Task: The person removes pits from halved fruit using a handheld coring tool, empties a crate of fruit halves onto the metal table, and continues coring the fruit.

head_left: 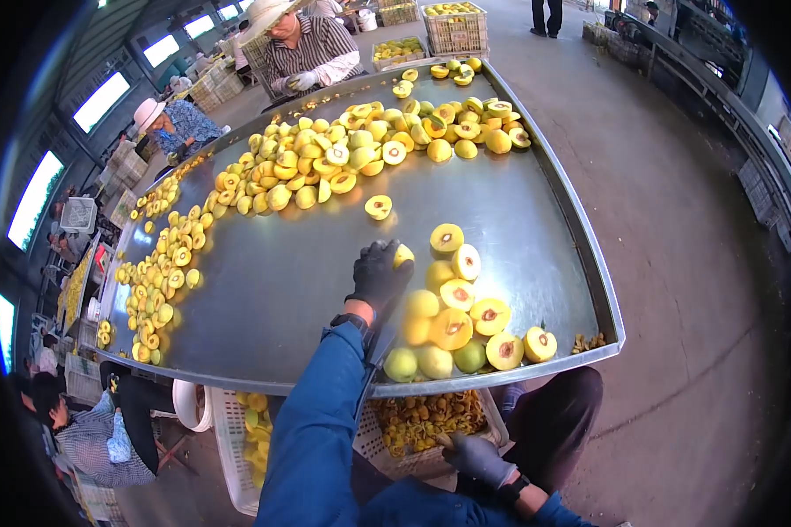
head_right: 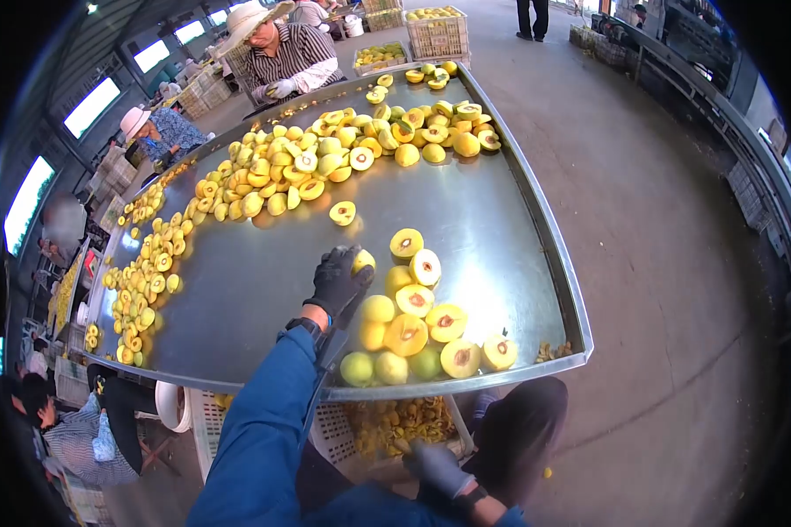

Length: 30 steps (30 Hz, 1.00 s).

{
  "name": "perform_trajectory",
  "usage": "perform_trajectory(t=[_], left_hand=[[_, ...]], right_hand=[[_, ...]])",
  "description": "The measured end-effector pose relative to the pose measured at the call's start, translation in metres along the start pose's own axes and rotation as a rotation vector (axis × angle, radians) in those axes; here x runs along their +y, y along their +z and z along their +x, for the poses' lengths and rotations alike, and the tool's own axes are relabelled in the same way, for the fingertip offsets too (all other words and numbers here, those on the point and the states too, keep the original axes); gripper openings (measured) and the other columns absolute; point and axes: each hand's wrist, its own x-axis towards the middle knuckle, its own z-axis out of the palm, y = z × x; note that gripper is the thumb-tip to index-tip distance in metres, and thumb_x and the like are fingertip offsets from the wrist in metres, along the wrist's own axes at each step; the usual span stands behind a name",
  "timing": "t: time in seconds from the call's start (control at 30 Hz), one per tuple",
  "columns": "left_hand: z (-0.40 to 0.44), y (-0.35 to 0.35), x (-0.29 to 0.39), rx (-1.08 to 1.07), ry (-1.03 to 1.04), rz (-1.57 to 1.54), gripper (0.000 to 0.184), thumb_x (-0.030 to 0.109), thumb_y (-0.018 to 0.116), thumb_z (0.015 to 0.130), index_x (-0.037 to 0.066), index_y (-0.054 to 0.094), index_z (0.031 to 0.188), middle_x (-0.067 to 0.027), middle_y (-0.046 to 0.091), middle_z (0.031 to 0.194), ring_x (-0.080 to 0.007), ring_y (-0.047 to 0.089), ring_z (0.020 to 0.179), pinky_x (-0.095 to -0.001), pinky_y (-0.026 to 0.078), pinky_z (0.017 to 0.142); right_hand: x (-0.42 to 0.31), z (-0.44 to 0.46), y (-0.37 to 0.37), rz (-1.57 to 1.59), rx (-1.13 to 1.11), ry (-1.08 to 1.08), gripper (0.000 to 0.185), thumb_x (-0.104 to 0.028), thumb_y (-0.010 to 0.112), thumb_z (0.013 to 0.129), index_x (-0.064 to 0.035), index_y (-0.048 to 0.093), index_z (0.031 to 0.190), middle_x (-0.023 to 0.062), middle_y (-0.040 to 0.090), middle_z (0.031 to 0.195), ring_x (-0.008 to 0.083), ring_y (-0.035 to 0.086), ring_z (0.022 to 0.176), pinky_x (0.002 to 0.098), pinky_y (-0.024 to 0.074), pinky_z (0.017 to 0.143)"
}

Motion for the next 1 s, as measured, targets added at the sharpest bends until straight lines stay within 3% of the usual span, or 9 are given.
perform_trajectory(t=[0.27,0.4,0.5,0.63,0.67,0.77,0.8,0.9,1.0], left_hand=[[-0.035,-0.023,-0.011,0.04,0.08,-0.075,0.057,0.037,0.063,0.081,0.005,0.055,0.127,-0.0178,0.056,0.114,-0.0373,0.052,0.109,-0.0463,0.043,0.097],[-0.047,-0.012,-0.005,-0.098,-0.028,0.048,0.072,0.045,0.06,0.083,0.006,0.044,0.142,-0.027,0.038,0.146,-0.043,0.036,0.134,-0.0465,0.03,0.113],[-0.055,-0.022,0.005,-0.014,-0.1,0.018,0.06,0.038,0.062,0.084,0.004,0.051,0.131,-0.0237,0.047,0.136,-0.0401,0.045,0.125,-0.047,0.041,0.102],[-0.095,-0.061,-0.014,-0.02,-0.342,-1.041,0.042,0.033,0.065,0.089,0.002,0.06,0.117,-0.0084,0.064,0.102,-0.0189,0.062,0.089,-0.0332,0.05,0.081],[-0.118,-0.087,-0.006,0.095,-0.162,-1.174,0.039,0.031,0.058,0.095,0.0,0.059,0.119,-0.0043,0.061,0.102,-0.012,0.056,0.091,-0.0282,0.049,0.079],[-0.187,-0.136,0.022,0.06,-0.464,-1.664,0.048,0.04,0.046,0.1,0.001,0.056,0.126,-0.0099,0.061,0.115,-0.018,0.06,0.103,-0.0322,0.051,0.088],[-0.207,-0.145,0.03,0.13,-0.439,-1.663,0.047,0.04,0.043,0.101,0.003,0.054,0.129,-0.01,0.061,0.115,-0.0196,0.06,0.105,-0.0351,0.052,0.087],[-0.255,-0.171,0.066,0.452,-0.119,-0.665,0.037,0.023,0.05,0.097,0.004,0.052,0.128,-0.0109,0.064,0.11,-0.0225,0.063,0.099,-0.0357,0.052,0.086],[-0.276,-0.176,0.072,0.534,-0.11,-0.421,0.037,-0.001,0.064,0.085,-0.001,0.051,0.12,-0.0135,0.068,0.102,-0.0277,0.066,0.09,-0.0355,0.052,0.084]], right_hand=[[0.006,0.002,0.007,0.001,-0.06,-0.042,0.021,-0.029,0.061,0.089,-0.0082,0.059,0.093,0.0192,0.062,0.069,0.039,0.062,0.062,0.0484,0.0478,0.054],[-0.008,-0.004,-0.004,-0.001,-0.047,-0.082,0.026,-0.03,0.062,0.088,-0.0049,0.059,0.093,0.0212,0.063,0.068,0.0402,0.063,0.063,0.0489,0.0498,0.056],[-0.011,-0.013,-0.013,-0.042,0.044,-0.18,0.027,-0.03,0.063,0.086,-0.0079,0.059,0.102,0.0191,0.06,0.067,0.04,0.062,0.061,0.0489,0.0486,0.054],[-0.014,-0.024,-0.028,-0.017,0.198,-0.278,0.031,-0.028,0.064,0.087,-0.0124,0.056,0.112,0.0172,0.057,0.066,0.0398,0.06,0.058,0.0486,0.0467,0.05],[-0.017,-0.024,-0.034,0.03,0.207,-0.269,0.031,-0.029,0.064,0.087,-0.0123,0.056,0.112,0.0178,0.057,0.067,0.0403,0.06,0.058,0.0492,0.0466,0.051],[-0.045,-0.01,-0.054,0.09,0.269,-0.292,0.031,-0.028,0.066,0.086,-0.011,0.056,0.11,0.0219,0.06,0.07,0.0429,0.061,0.064,0.0514,0.0462,0.054],[-0.066,-0.007,-0.063,0.098,0.289,-0.307,0.031,-0.028,0.066,0.086,-0.0103,0.056,0.109,0.023,0.061,0.07,0.0435,0.061,0.066,0.052,0.0461,0.055],[-0.135,-0.009,-0.091,0.144,0.26,-0.361,0.032,-0.026,0.067,0.086,-0.0077,0.055,0.109,0.0233,0.061,0.075,0.044,0.062,0.072,0.0491,0.0474,0.058],[-0.176,-0.016,-0.087,0.114,0.276,-0.396,0.032,-0.025,0.069,0.085,-0.0077,0.056,0.109,0.0208,0.063,0.074,0.0435,0.063,0.072,0.0471,0.0488,0.057]])
